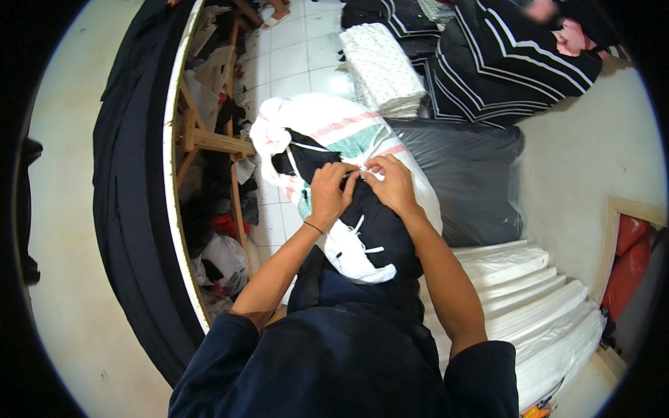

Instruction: The person unties a large white sack filled with black garments. They remove a black t-shirt, unfold it, and place it on a nearby table. The person then moves the sack to a different location.

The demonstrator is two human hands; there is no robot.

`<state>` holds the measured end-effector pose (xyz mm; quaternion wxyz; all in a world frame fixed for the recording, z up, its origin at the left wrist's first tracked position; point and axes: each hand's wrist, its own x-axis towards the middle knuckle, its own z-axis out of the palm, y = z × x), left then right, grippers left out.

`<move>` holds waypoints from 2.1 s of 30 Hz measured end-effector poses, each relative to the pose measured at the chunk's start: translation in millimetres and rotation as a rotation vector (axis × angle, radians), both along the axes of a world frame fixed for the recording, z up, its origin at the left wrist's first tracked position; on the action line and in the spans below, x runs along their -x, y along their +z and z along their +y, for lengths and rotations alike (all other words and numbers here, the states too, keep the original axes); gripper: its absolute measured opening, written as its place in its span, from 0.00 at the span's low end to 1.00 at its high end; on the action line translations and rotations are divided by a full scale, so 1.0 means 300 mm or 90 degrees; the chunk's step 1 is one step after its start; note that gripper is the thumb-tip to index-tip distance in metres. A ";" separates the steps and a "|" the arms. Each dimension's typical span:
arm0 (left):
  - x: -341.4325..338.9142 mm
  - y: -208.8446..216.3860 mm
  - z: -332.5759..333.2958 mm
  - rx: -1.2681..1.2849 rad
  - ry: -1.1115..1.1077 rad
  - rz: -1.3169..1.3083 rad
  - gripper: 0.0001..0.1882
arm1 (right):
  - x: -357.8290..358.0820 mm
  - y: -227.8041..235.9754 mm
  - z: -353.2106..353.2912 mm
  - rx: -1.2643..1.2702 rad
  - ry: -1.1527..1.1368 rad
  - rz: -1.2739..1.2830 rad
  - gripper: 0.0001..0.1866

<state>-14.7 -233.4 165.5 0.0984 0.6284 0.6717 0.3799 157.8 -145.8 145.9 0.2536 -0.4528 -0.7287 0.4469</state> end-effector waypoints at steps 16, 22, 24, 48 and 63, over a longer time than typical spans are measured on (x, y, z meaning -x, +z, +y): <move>0.242 0.082 -0.165 0.028 0.127 0.113 0.11 | -0.013 -0.006 -0.011 -0.034 -0.068 0.095 0.14; 0.017 0.131 -0.094 0.015 -0.066 -0.042 0.13 | -0.125 0.212 -0.202 -0.148 0.012 -0.056 0.12; -0.052 0.125 -0.066 0.034 -0.114 -0.034 0.11 | -0.166 0.276 -0.315 -0.146 0.074 -0.067 0.13; -0.095 0.125 -0.213 0.174 0.030 -0.135 0.07 | -0.210 0.268 -0.285 -0.059 0.112 0.101 0.11; -0.273 0.268 -0.136 0.122 -0.433 0.119 0.15 | -0.527 0.155 -0.451 -0.001 -0.124 -0.088 0.18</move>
